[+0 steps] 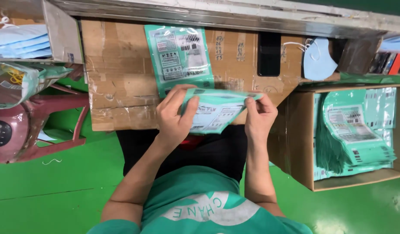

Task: The person is putting blue face masks into plastic bags at a production facility.

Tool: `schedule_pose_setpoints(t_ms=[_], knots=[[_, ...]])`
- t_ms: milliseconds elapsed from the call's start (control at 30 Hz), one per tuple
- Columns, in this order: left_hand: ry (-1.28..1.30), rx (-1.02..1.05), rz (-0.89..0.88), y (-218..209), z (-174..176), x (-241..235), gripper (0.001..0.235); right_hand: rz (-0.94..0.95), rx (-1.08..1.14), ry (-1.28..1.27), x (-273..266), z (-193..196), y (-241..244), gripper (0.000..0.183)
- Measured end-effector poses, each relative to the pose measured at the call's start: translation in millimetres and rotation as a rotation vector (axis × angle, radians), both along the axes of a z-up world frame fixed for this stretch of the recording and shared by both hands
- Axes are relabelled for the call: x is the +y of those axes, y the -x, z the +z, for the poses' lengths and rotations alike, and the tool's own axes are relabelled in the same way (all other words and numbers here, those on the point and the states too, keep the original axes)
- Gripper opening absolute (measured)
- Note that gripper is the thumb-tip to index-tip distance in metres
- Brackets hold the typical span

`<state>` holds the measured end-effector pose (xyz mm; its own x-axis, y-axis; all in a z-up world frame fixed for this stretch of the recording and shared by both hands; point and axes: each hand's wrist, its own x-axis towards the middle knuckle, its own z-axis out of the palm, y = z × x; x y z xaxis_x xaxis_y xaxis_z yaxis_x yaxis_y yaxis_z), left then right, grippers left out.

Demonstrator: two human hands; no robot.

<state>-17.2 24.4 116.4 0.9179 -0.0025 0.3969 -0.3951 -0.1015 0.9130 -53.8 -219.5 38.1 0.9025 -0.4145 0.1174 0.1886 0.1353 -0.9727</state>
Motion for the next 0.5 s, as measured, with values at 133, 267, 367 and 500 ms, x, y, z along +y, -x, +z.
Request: schedule_pose_setpoints(t_ms=[133, 267, 367, 500], knots=[[-0.076, 0.060, 0.069, 4.7, -2.3, 4.1, 0.011, 0.028, 0.140, 0.144, 8.5, 3.4, 5.4, 0.005], [-0.197, -0.040, -0.003, 2.6, 4.7, 11.9, 0.014, 0.200, 0.001, 0.749, 35.0, 79.0, -2.7, 0.018], [-0.285, -0.130, -0.117, -2.0, 14.4, 8.4, 0.009, 0.308, 0.024, 0.782, 39.2, 72.7, 1.0, 0.018], [-0.308, -0.203, -0.137, -3.6, 12.3, 6.4, 0.007, 0.288, -0.011, 0.840, 42.6, 74.4, 0.5, 0.015]])
